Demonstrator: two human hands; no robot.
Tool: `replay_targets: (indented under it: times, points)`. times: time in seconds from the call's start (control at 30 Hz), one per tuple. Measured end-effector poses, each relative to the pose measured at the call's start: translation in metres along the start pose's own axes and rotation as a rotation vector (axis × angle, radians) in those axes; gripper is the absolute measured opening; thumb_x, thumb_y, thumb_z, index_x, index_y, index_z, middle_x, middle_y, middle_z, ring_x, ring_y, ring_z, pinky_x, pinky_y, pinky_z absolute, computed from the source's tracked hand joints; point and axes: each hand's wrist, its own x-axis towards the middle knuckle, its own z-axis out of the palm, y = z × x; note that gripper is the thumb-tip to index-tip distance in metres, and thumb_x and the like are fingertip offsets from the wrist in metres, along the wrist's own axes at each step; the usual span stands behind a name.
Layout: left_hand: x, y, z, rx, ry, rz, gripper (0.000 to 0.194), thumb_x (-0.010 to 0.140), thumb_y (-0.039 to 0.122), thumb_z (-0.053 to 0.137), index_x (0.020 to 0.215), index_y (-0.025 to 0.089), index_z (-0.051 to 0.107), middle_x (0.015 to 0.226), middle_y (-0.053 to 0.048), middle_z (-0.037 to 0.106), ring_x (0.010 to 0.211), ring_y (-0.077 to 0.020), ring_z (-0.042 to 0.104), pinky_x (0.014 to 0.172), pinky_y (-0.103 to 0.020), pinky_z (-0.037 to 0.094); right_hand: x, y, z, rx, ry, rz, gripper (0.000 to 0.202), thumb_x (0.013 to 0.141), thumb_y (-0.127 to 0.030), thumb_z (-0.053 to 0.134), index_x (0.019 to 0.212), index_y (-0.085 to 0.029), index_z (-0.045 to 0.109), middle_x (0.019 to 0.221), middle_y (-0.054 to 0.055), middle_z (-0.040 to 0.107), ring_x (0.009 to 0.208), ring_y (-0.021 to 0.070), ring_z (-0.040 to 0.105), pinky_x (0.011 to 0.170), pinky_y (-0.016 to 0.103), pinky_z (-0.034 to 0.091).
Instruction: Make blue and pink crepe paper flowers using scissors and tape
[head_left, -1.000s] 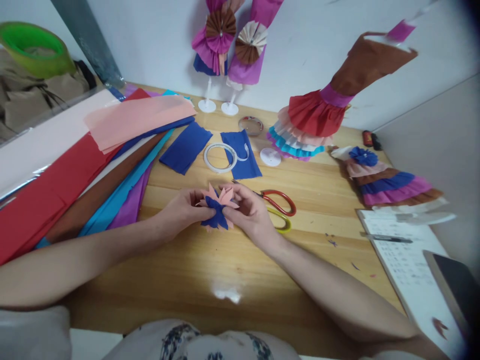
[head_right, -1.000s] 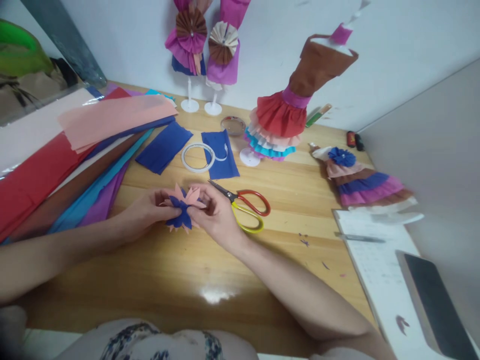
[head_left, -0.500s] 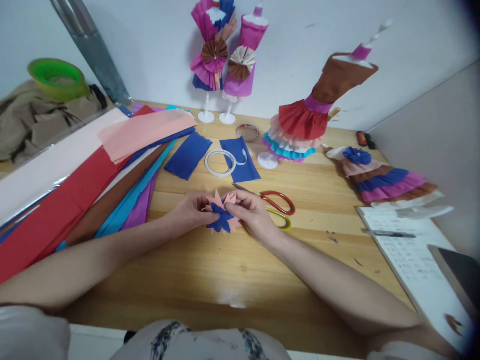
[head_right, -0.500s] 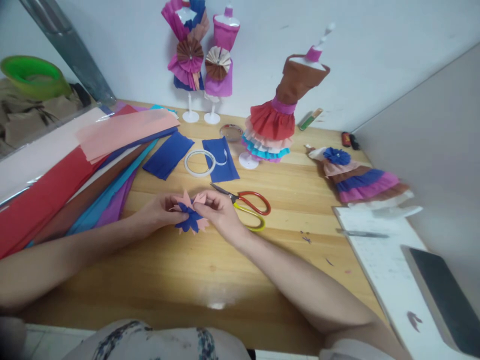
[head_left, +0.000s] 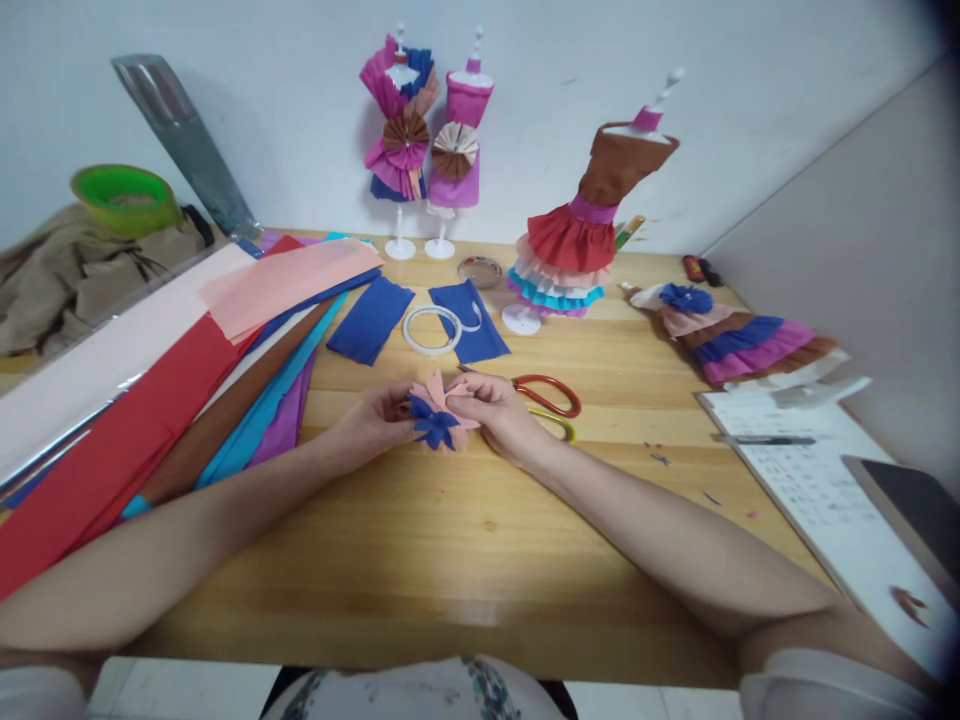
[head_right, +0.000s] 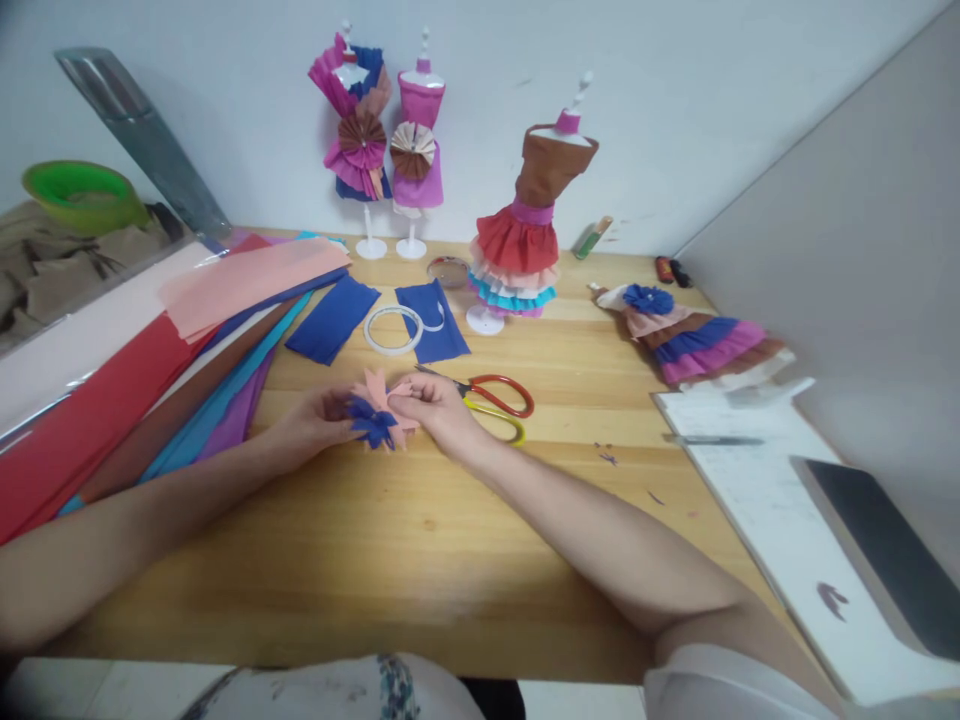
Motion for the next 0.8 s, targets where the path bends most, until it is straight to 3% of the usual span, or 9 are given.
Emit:
replay_targets:
  times: [0.1,0.2,0.37,0.47,0.57,0.67,0.8]
  points:
    - [0.0,-0.004,0.004,-0.058,0.052,0.052,0.035,0.072,0.033,0.082,0.094,0.015,0.062,0.084,-0.005,0.074,0.071,-0.0157,0.069,0.065,-0.026,0.052,0.0,0.002,0.0,0.062,0.046,-0.019,0.029,0.06,-0.04,0.085,0.065,-0.019,0.066,0.055,-0.003,0.065,0.046,0.0104,0.053,0.049,0.024,0.04]
    - [-0.003,-0.009,0.007,-0.047,0.187,0.177,0.042,0.07,0.03,0.084,0.101,0.02,0.056,0.087,-0.003,0.072,0.076,-0.0169,0.07,0.066,-0.027,0.054,0.0,0.006,0.0,0.068,0.06,-0.049,0.028,0.061,-0.039,0.084,0.065,-0.019,0.065,0.054,-0.004,0.064,0.047,0.0105,0.052,0.049,0.024,0.04]
    - [-0.009,-0.008,0.009,0.443,0.41,0.38,0.019,0.075,0.02,0.075,0.091,0.018,0.064,0.122,-0.01,0.059,0.101,-0.02,0.065,0.078,-0.032,0.057,-0.001,0.011,0.001,0.036,0.048,-0.099,0.026,0.065,-0.039,0.081,0.068,-0.02,0.064,0.056,-0.004,0.063,0.048,0.0101,0.05,0.051,0.023,0.036]
    - [-0.011,-0.005,0.01,0.722,0.397,0.529,0.015,0.077,0.017,0.072,0.091,0.019,0.066,0.124,-0.011,0.059,0.118,-0.024,0.059,0.092,-0.039,0.055,-0.003,0.01,0.003,-0.007,0.015,-0.123,0.027,0.067,-0.041,0.078,0.068,-0.02,0.062,0.055,-0.004,0.062,0.049,0.0108,0.05,0.053,0.024,0.037]
    - [-0.011,-0.005,0.01,0.86,0.392,0.624,0.011,0.081,0.018,0.07,0.092,0.02,0.067,0.125,-0.012,0.059,0.122,-0.0235,0.057,0.105,-0.044,0.048,-0.003,0.008,0.004,-0.042,0.005,-0.137,0.027,0.068,-0.041,0.076,0.066,-0.02,0.059,0.054,-0.004,0.06,0.05,0.0113,0.05,0.054,0.025,0.038]
    - [-0.012,-0.006,0.009,0.889,0.412,0.66,0.006,0.084,0.02,0.069,0.09,0.02,0.068,0.121,-0.011,0.061,0.118,-0.0221,0.06,0.103,-0.042,0.05,-0.002,0.008,0.005,-0.043,0.026,-0.144,0.028,0.069,-0.042,0.074,0.066,-0.02,0.056,0.054,-0.005,0.058,0.05,0.0112,0.048,0.053,0.025,0.038]
    - [-0.016,-0.003,0.01,0.929,0.343,0.723,0.011,0.085,0.015,0.066,0.094,0.021,0.069,0.12,-0.011,0.063,0.115,-0.0219,0.063,0.1,-0.04,0.053,-0.003,0.008,0.006,-0.066,0.027,-0.14,0.026,0.072,-0.041,0.072,0.068,-0.02,0.056,0.056,-0.005,0.058,0.05,0.0109,0.047,0.054,0.025,0.036]
